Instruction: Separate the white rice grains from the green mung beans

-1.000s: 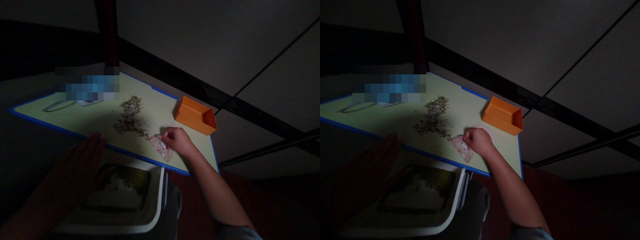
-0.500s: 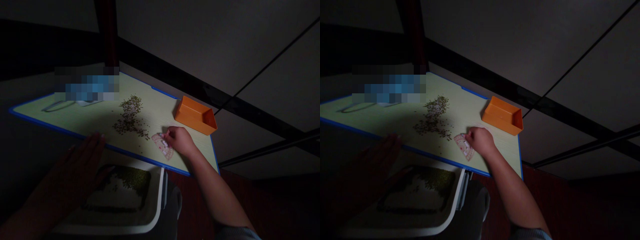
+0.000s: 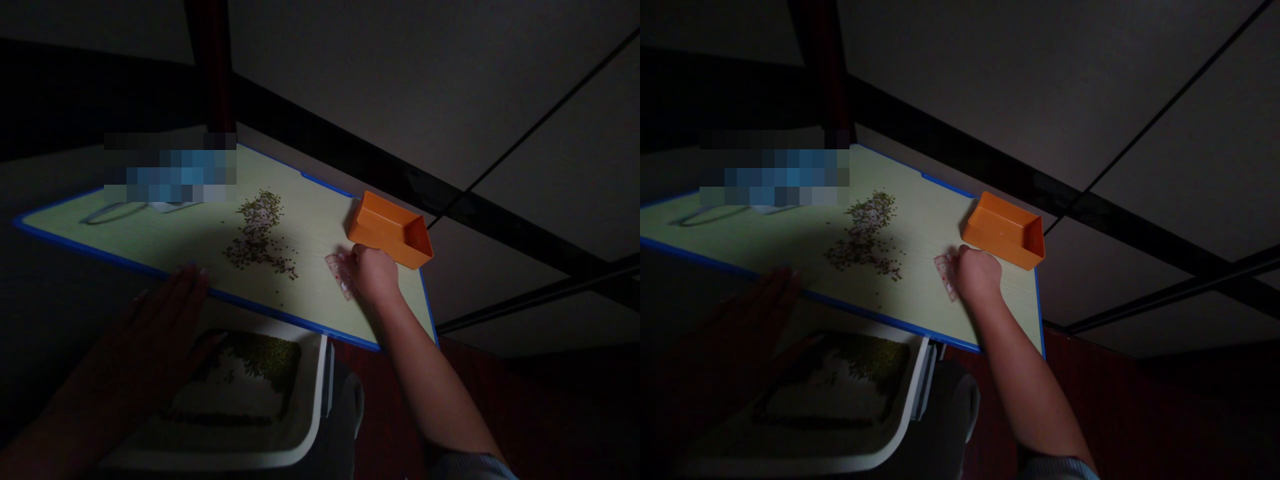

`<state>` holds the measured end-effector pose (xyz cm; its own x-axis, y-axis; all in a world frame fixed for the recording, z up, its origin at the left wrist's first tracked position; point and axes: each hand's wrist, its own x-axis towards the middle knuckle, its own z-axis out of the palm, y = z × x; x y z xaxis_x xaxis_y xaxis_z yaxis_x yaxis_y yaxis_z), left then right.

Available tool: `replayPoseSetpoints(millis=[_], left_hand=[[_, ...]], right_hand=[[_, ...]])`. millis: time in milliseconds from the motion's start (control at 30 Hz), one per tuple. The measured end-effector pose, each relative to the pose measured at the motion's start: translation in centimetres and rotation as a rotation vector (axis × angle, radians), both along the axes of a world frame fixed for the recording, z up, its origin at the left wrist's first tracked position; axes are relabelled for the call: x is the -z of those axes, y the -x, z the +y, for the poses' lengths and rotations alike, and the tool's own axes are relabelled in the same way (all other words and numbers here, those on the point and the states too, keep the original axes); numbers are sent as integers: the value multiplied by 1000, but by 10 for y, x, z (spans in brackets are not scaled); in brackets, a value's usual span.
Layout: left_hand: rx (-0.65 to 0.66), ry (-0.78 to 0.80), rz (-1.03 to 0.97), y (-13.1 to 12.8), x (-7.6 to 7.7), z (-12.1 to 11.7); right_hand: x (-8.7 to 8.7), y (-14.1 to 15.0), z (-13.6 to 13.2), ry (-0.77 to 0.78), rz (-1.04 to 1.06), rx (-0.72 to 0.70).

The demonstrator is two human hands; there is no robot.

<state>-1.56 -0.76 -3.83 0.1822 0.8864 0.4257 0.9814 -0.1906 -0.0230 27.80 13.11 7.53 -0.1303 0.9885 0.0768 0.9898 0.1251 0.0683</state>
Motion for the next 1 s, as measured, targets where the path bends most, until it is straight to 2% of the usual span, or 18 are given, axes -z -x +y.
replayPoseSetpoints(millis=[133,400,667,1000], left_hand=[[0,-15,5,0,2,2],[6,-14,-8,1,2,1],[6,-15,-44,-3,-2,-1],[0,-12,-58,-3,-2,-1]], right_hand=[[-1,0,-1,-26,34,-7],[8,-1,2,-35,391,-141],[14,-2,3,-17,604,-251],[20,-3,8,-38,720,-394]])
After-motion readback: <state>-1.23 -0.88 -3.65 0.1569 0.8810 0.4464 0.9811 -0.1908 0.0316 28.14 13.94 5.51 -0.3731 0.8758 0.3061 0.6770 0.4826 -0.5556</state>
